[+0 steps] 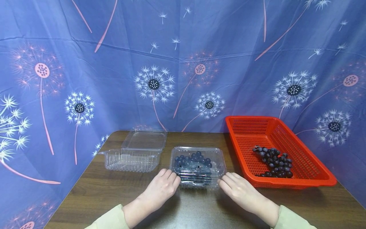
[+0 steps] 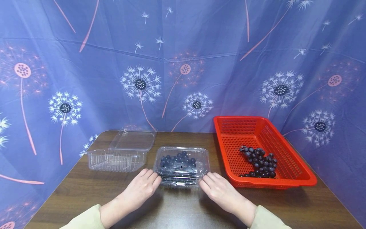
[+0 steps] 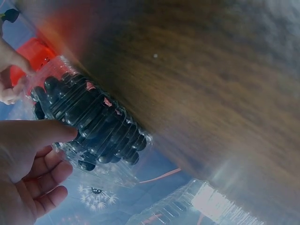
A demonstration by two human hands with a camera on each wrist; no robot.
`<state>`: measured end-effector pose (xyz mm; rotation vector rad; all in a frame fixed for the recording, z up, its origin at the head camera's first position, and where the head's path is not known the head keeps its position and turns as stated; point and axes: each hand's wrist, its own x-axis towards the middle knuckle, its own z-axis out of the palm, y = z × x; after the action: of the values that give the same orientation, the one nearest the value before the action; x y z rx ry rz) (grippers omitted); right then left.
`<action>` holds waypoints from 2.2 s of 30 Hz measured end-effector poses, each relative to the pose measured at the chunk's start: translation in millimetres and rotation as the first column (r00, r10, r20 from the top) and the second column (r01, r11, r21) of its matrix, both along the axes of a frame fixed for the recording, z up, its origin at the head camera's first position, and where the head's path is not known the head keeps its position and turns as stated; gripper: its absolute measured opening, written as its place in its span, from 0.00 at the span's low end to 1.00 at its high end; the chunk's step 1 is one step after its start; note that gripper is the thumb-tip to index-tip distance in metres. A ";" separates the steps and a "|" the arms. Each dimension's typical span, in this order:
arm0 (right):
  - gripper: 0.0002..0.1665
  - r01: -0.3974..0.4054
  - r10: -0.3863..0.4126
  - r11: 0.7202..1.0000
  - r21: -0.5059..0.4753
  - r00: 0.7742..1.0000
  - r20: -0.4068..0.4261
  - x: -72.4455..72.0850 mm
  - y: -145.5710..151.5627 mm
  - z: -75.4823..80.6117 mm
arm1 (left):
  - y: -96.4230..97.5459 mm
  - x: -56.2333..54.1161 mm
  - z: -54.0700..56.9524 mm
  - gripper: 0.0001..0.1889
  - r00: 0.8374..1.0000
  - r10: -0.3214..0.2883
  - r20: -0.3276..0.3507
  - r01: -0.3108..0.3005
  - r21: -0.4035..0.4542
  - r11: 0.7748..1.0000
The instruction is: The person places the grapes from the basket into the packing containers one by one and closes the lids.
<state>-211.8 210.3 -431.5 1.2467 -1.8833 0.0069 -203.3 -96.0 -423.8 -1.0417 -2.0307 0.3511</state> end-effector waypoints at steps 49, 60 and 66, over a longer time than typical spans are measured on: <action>0.15 0.556 -0.089 0.741 -0.377 0.638 0.765 28.7 -5.9 12.8 | 1.4 -6.9 5.4 0.12 0.987 -0.114 -0.114 0.115 0.000 0.993; 0.19 0.743 0.207 0.612 -0.271 0.181 0.961 27.6 -7.3 8.8 | 1.6 -7.2 5.1 0.12 0.988 -0.107 -0.113 0.107 -0.006 0.994; 0.23 0.749 0.516 0.589 -0.304 -0.059 0.855 19.7 -2.0 5.5 | 0.7 -9.2 1.7 0.10 0.990 -0.104 -0.097 0.104 -0.013 0.995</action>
<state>-192.1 208.3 -425.9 -0.0359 -2.5424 2.1608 -212.5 -95.3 -422.2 -1.1095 -1.8819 0.3492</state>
